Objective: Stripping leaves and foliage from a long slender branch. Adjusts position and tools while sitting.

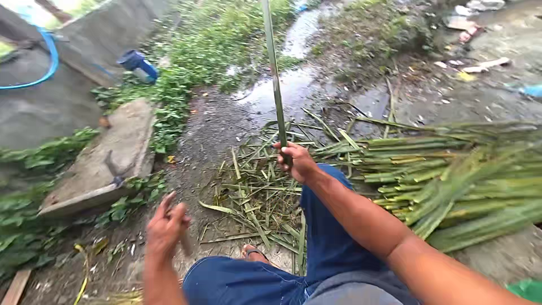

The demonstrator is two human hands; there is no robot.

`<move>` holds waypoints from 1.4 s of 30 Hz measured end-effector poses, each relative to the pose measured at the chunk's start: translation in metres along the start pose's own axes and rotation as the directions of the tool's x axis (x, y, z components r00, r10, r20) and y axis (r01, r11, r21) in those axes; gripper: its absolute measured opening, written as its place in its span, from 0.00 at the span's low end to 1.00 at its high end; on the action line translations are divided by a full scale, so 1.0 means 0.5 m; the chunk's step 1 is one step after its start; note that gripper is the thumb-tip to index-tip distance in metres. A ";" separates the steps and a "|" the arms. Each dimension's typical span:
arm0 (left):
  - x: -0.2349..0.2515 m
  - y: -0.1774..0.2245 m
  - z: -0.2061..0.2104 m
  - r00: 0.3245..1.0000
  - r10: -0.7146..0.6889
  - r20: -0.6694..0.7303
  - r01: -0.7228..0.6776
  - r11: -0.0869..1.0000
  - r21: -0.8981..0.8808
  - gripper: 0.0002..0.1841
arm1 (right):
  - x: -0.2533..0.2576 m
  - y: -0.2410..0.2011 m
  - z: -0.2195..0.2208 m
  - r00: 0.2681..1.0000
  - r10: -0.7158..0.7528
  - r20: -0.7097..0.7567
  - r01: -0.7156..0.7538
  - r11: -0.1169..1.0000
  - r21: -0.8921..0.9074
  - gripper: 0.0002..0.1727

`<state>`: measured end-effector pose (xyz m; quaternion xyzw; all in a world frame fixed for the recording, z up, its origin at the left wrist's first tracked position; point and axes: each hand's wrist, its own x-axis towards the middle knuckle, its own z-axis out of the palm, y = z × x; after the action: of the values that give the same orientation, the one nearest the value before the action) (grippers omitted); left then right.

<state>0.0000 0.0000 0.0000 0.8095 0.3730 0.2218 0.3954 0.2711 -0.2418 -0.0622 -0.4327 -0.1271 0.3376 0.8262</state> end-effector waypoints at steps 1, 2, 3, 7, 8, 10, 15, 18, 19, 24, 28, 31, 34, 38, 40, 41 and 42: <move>0.006 0.033 0.035 0.997 0.062 0.044 -0.059 0.995 -0.081 0.27 | 0.004 0.003 0.014 1.000 0.013 -0.003 -0.013 0.998 -0.058 0.20; 0.010 0.056 0.068 0.989 0.111 0.100 -0.094 0.982 -0.167 0.26 | 0.006 0.005 0.025 1.000 0.021 0.013 -0.020 0.994 -0.109 0.22; 0.014 0.070 0.102 0.974 0.164 0.154 -0.118 0.956 -0.268 0.26 | 0.007 0.009 0.033 0.999 0.016 0.051 -0.007 0.987 -0.159 0.23; 0.008 0.089 0.219 0.905 0.275 0.325 -0.037 0.811 -0.584 0.31 | 0.001 0.028 0.048 0.977 -0.061 0.206 0.133 0.926 -0.354 0.18; 0.005 0.087 0.242 0.893 0.282 0.350 -0.011 0.792 -0.611 0.30 | -0.003 0.030 0.048 0.971 -0.062 0.230 0.153 0.901 -0.406 0.17; -0.005 0.074 0.280 0.883 0.273 0.381 0.033 0.775 -0.631 0.28 | -0.007 0.036 0.035 0.963 -0.021 0.269 0.158 0.852 -0.499 0.16; -0.025 0.065 0.337 0.836 0.227 0.499 0.109 0.822 -0.558 0.29 | -0.008 0.069 0.000 0.968 -0.015 0.250 0.175 0.756 -0.631 0.14; -0.016 0.061 0.362 0.817 0.216 0.535 0.136 0.828 -0.543 0.29 | -0.010 0.077 -0.005 0.966 -0.055 0.254 0.204 0.767 -0.608 0.12; -0.013 0.057 0.366 0.813 0.222 0.538 0.139 0.824 -0.549 0.29 | -0.010 0.079 -0.007 0.966 -0.054 0.254 0.198 0.786 -0.586 0.11; -0.001 0.054 0.366 0.826 0.238 0.510 0.129 0.802 -0.583 0.29 | 0.008 0.093 -0.001 0.961 -0.100 0.256 0.216 0.851 -0.479 0.07; 0.008 0.048 0.364 0.841 0.230 0.490 0.122 0.802 -0.585 0.29 | 0.022 0.106 0.013 0.965 -0.121 0.234 0.223 0.849 -0.480 0.09; -0.001 0.037 0.344 0.845 0.199 0.496 0.117 0.836 -0.536 0.25 | 0.030 0.123 0.029 0.953 -0.184 0.240 0.269 0.879 -0.393 0.06; 0.014 0.020 0.350 0.862 0.229 0.452 0.066 0.834 -0.548 0.23 | 0.025 0.122 0.038 0.972 -0.123 0.201 0.185 0.926 -0.330 0.07; 0.028 0.001 0.358 0.879 0.310 0.362 -0.024 0.788 -0.615 0.32 | 0.040 0.112 0.048 0.969 0.146 0.197 -0.099 0.968 -0.229 0.09; 0.031 0.001 0.360 0.882 0.327 0.338 -0.053 0.784 -0.619 0.33 | 0.042 0.108 0.048 0.958 0.204 0.202 -0.172 0.971 -0.165 0.10; 0.033 0.000 0.360 0.881 0.331 0.338 -0.064 0.791 -0.609 0.34 | 0.041 0.105 0.048 0.954 0.222 0.202 -0.195 0.970 -0.142 0.09; 0.035 -0.001 0.359 0.880 0.336 0.336 -0.082 0.803 -0.590 0.33 | 0.039 0.103 0.048 0.951 0.232 0.205 -0.208 0.969 -0.132 0.09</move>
<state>0.1283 -0.0714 -0.1051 0.7231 0.1023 0.1829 0.6582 0.2506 -0.1930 -0.0908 -0.4489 -0.1865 0.4656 0.7396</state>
